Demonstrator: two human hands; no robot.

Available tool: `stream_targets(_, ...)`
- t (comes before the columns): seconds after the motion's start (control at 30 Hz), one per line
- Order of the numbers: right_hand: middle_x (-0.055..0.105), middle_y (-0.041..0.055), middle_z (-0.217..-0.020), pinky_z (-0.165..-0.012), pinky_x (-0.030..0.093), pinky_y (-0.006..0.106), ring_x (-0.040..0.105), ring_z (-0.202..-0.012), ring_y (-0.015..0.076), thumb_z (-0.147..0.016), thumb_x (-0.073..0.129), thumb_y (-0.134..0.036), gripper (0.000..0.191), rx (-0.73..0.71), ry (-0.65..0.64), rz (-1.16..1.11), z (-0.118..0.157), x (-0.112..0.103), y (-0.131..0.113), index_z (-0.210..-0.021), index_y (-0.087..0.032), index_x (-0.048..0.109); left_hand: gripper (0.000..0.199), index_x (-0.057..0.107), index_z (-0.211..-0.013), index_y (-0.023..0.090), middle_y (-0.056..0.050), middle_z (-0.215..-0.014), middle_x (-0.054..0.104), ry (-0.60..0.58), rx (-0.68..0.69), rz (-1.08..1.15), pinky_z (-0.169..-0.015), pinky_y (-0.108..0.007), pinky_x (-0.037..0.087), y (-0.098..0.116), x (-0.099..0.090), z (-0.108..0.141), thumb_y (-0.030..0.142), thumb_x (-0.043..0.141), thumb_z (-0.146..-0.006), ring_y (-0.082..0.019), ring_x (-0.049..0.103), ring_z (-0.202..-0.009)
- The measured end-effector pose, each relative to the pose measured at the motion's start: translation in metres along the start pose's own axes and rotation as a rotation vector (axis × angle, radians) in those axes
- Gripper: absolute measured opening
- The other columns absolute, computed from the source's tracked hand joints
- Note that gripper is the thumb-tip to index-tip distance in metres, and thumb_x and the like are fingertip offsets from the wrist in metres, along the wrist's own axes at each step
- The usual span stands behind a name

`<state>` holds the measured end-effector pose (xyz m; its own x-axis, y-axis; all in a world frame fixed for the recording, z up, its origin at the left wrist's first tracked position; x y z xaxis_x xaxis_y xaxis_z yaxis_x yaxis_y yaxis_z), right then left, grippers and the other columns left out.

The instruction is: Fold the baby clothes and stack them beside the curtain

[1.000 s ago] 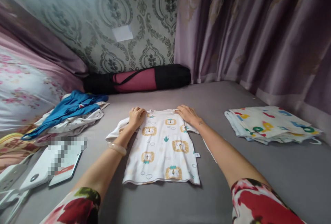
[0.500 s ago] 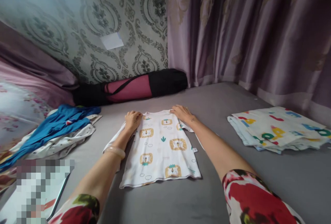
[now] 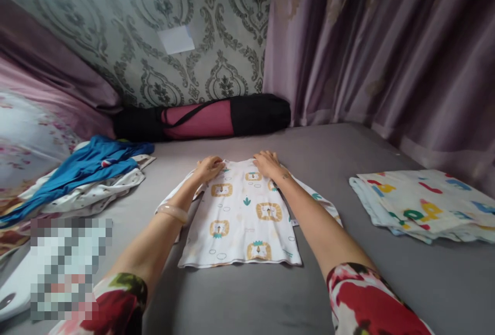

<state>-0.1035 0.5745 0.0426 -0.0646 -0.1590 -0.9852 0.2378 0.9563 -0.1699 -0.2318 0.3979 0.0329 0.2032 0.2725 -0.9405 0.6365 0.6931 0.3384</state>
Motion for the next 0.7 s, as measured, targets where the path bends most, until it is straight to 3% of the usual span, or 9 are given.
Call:
stream_targets(0.1, 0.057, 0.0104, -0.123, -0.095, 0.032, 0.039, 0.046, -0.116, 0.0271, -0.1, 0.039, -0.03, 0.033, 0.019, 0.03, 0.029, -0.002, 0.005, -0.002, -0.123, -0.02, 0.06, 0.034, 0.065, -0.113, 0.019, -0.01, -0.116, 0.067, -0.002, 0.01, -0.002, -0.087, -0.035, 0.036, 0.002, 0.005, -0.002, 0.039, 0.048, -0.092, -0.027, 0.057, -0.11)
stream_targets(0.27, 0.056, 0.011, -0.119, -0.091, 0.033, 0.037, 0.046, -0.111, 0.0265, -0.101, 0.037, -0.029, 0.03, 0.028, 0.167, 0.084, 0.0, 0.006, -0.004, -0.116, -0.019, 0.061, 0.029, 0.063, -0.11, 0.02, -0.011, -0.113, 0.065, 0.136, 0.031, -0.053, -0.089, -0.037, 0.035, 0.004, 0.003, 0.005, 0.036, 0.044, -0.095, -0.027, 0.055, -0.11)
stream_targets(0.37, 0.056, 0.011, -0.119, -0.09, 0.033, 0.036, 0.046, -0.109, 0.0266, -0.101, 0.036, -0.029, 0.03, 0.033, 0.176, 0.106, 0.001, 0.01, -0.004, -0.116, -0.019, 0.06, 0.029, 0.061, -0.111, 0.021, -0.011, -0.114, 0.064, 0.146, 0.022, -0.083, -0.091, -0.039, 0.034, 0.007, 0.005, 0.011, 0.034, 0.04, -0.097, -0.027, 0.054, -0.111)
stream_targets(0.53, 0.055, 0.0113, -0.123, -0.09, 0.033, 0.037, 0.046, -0.112, 0.0266, -0.102, 0.035, -0.032, 0.031, 0.07, 0.121, 0.108, 0.0, 0.015, 0.0, -0.121, -0.021, 0.057, 0.035, 0.059, -0.113, 0.021, -0.012, -0.113, 0.068, 0.074, -0.061, -0.076, -0.096, -0.042, 0.033, 0.006, 0.0, 0.01, 0.045, 0.043, -0.094, -0.028, 0.057, -0.111)
stream_targets(0.7, 0.056, 0.0131, -0.123, -0.093, 0.032, 0.041, 0.047, -0.115, 0.0286, -0.1, 0.035, -0.026, 0.032, 0.106, 0.115, 0.124, 0.003, 0.003, -0.008, -0.121, -0.018, 0.057, 0.055, 0.065, -0.096, 0.017, -0.015, -0.105, 0.071, -0.083, -0.214, -0.052, -0.1, -0.045, 0.031, -0.03, -0.023, 0.012, 0.061, 0.033, -0.091, -0.032, 0.06, -0.109)
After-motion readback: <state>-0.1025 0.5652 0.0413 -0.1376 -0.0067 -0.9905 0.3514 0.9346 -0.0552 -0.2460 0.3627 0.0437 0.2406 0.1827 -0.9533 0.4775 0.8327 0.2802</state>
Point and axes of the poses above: each hand's wrist, its own z-axis away from the middle knuckle, its own x-axis out of the palm, y = z × x, the point moved 8 cm from there along -z, towards the middle knuckle
